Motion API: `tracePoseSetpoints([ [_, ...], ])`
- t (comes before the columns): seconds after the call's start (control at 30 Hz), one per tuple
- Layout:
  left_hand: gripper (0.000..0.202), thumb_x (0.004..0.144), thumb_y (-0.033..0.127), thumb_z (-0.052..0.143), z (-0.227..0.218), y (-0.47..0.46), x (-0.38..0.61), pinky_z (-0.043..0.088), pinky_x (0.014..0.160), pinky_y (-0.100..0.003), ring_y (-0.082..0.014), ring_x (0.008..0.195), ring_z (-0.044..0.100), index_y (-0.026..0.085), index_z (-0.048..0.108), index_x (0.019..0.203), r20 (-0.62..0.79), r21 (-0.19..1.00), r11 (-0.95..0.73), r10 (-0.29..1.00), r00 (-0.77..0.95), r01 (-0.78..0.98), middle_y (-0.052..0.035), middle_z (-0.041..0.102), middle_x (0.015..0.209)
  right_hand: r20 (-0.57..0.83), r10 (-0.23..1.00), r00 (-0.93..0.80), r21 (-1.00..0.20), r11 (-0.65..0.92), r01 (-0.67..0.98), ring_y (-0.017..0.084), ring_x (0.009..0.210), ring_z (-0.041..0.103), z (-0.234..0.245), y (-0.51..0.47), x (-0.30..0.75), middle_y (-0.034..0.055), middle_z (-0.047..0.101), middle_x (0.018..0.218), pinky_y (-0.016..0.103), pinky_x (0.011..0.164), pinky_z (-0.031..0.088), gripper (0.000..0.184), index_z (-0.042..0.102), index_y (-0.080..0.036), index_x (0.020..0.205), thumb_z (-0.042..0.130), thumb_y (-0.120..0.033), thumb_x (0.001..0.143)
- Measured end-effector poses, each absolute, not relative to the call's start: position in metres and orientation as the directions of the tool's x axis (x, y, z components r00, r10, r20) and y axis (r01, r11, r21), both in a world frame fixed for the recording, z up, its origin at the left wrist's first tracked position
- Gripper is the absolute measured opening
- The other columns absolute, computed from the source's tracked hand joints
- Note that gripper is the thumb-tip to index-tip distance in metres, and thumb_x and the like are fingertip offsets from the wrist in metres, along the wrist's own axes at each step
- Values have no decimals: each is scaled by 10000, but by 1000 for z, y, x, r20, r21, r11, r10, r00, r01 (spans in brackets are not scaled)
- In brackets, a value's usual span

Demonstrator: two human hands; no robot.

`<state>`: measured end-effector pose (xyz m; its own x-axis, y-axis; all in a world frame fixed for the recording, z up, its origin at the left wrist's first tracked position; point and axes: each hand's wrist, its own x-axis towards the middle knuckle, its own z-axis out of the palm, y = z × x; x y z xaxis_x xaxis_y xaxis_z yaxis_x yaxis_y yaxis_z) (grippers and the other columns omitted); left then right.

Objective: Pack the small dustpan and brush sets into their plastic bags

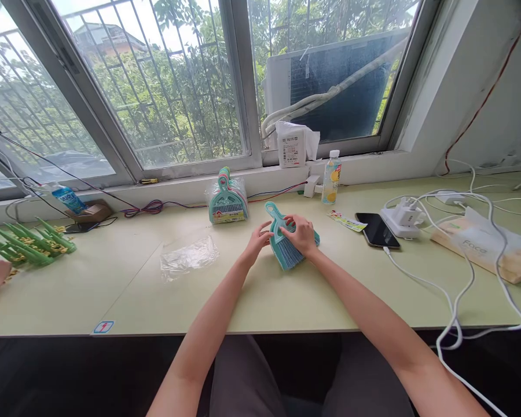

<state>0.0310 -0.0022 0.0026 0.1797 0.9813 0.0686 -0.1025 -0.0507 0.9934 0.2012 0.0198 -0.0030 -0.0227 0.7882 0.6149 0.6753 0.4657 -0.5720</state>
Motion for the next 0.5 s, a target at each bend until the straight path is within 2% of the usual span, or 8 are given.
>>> tracePoseSetpoints([
  [0.1,508,732,269,630,1,4,26,462,863,-347,-195,861,633,170,623,1230,58,991,-55,998,18,-121,-41,706,860,595,801,68,-606,392,692,224,905,596,-3,32,216,76,690,975,378,882,367,281,620,-211,1018,438,-385,894],
  [0.17,387,733,277,634,0,9,19,467,858,-352,-219,900,639,170,690,1102,37,986,-52,995,-95,-160,-50,715,876,567,802,188,-610,256,750,269,1055,548,-8,42,233,120,658,1118,418,922,360,317,610,-194,1070,399,-350,892],
  [0.23,324,715,301,686,0,13,9,481,853,-360,-243,934,647,172,714,1011,17,972,-51,989,-147,-231,-64,722,903,500,818,283,-585,77,807,305,1247,436,-17,54,253,141,561,1316,477,1003,316,388,562,-184,1200,409,-335,877],
  [0.3,346,659,284,760,-1,17,-1,502,829,-360,-254,933,656,174,714,983,-5,950,-47,986,-167,-307,-74,725,917,388,850,356,-568,-84,819,325,1399,268,-27,63,273,170,399,1483,546,1077,236,534,430,-150,1362,410,-394,887],
  [0.37,396,590,202,804,-4,22,-10,519,789,-340,-241,889,666,173,707,973,-25,931,-52,978,-205,-362,-72,724,900,233,889,393,-546,-215,810,347,1453,160,-36,70,287,192,306,1539,592,1093,197,624,342,-124,1436,371,-464,913],
  [0.43,418,554,129,800,-8,26,-17,526,752,-314,-211,830,669,175,697,957,-40,917,-67,965,-258,-393,-58,719,867,137,932,336,-491,-231,840,360,1450,179,-40,73,292,195,309,1541,628,1092,164,607,383,-136,1425,323,-491,937],
  [0.5,387,558,101,779,-12,30,-21,527,727,-303,-187,777,664,177,688,926,-66,903,-68,954,-292,-424,-45,710,831,131,964,229,-445,-150,883,344,1400,302,-37,72,288,177,403,1491,635,1089,153,541,479,-177,1366,300,-483,956],
])
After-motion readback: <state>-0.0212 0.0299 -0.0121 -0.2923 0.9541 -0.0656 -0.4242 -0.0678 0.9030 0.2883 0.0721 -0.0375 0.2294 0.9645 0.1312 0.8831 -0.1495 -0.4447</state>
